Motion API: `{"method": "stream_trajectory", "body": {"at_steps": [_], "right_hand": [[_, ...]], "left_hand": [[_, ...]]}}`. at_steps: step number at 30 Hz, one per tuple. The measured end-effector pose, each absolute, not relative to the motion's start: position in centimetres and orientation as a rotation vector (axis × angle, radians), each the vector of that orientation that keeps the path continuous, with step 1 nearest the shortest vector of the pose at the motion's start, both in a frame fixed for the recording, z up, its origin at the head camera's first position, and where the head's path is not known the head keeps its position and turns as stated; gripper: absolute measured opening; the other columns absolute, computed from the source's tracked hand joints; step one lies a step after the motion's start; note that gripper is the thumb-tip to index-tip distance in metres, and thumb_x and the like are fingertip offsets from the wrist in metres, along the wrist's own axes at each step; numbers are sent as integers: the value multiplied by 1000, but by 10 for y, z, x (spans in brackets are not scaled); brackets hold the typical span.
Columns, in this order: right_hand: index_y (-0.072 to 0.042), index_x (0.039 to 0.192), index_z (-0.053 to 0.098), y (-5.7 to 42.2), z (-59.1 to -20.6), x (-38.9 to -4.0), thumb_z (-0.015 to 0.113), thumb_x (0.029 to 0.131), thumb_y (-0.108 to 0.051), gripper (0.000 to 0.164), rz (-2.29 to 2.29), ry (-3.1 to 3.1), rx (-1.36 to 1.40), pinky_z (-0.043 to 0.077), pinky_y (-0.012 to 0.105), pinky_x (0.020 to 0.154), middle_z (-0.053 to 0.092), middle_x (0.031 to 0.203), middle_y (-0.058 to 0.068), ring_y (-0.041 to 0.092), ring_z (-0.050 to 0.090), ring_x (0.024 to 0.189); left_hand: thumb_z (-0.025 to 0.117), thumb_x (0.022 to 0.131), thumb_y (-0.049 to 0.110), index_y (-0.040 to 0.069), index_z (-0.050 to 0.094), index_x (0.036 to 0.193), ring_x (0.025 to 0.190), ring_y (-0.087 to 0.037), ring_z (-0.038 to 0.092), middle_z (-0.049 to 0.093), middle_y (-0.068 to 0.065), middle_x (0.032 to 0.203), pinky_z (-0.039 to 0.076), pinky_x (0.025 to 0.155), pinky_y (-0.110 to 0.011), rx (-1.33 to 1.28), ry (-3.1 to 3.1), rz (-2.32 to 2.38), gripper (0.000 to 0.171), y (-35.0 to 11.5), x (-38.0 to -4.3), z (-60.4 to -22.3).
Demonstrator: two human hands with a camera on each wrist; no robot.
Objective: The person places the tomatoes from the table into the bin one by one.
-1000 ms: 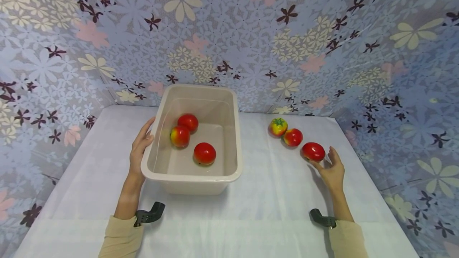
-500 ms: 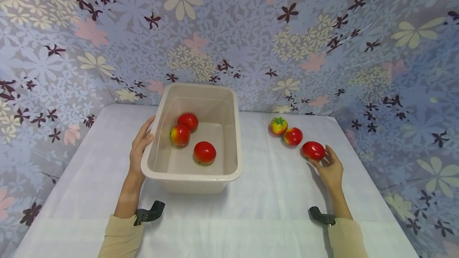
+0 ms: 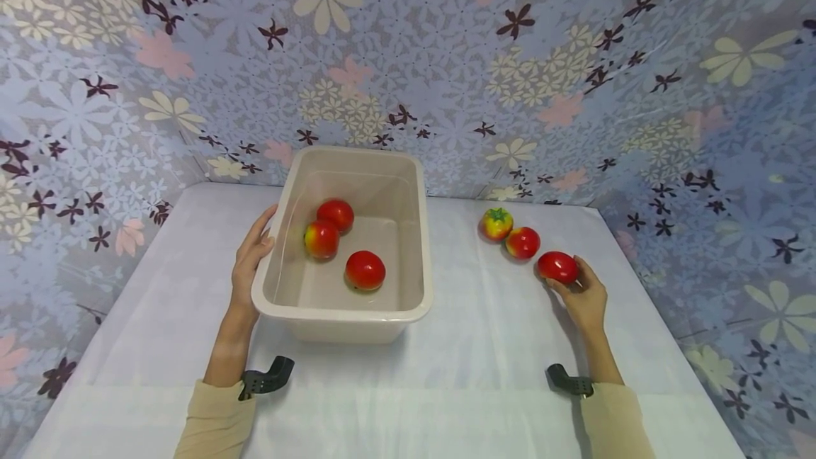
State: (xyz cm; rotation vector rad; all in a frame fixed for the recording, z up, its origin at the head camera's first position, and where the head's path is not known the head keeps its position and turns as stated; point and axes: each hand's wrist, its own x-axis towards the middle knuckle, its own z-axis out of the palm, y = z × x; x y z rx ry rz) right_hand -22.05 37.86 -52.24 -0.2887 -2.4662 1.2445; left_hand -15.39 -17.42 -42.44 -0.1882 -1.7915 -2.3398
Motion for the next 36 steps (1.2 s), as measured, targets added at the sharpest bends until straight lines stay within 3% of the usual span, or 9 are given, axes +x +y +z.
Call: {"method": "stream_trajectory", "body": {"at_steps": [12,20,28,36], "right_hand": [[-6,147,42,378,-512,-220,77,82,-7,74,1270,-2457,-265,41,44,106,46,148,17,35,46,134],[-4,144,47,367,-494,-218,78,79,-1,72,1288,-2390,-137,46,28,100,52,143,18,35,51,129],[-7,143,49,346,-478,-225,80,78,-4,71,1298,-2373,-67,48,30,99,53,142,14,34,54,126],[-4,142,50,325,-467,-236,80,77,-2,71,1353,-2350,11,48,21,97,55,141,13,32,54,127]], "left_hand": [[26,102,15,13,30,153,132,-23,44,39,-8,153,46,102,-24,-199,-1776,-2345,51,-174,-153,-425],[25,102,14,14,29,154,133,-23,43,36,-10,155,45,102,-24,-193,-1788,-2344,52,-173,-152,-424],[25,102,14,14,29,154,133,-24,42,33,-12,157,45,102,-24,-180,-1795,-2334,52,-174,-152,-424],[26,102,15,13,29,154,132,-23,44,33,-13,156,46,102,-24,-185,-1792,-2332,52,-173,-153,-425]]}}
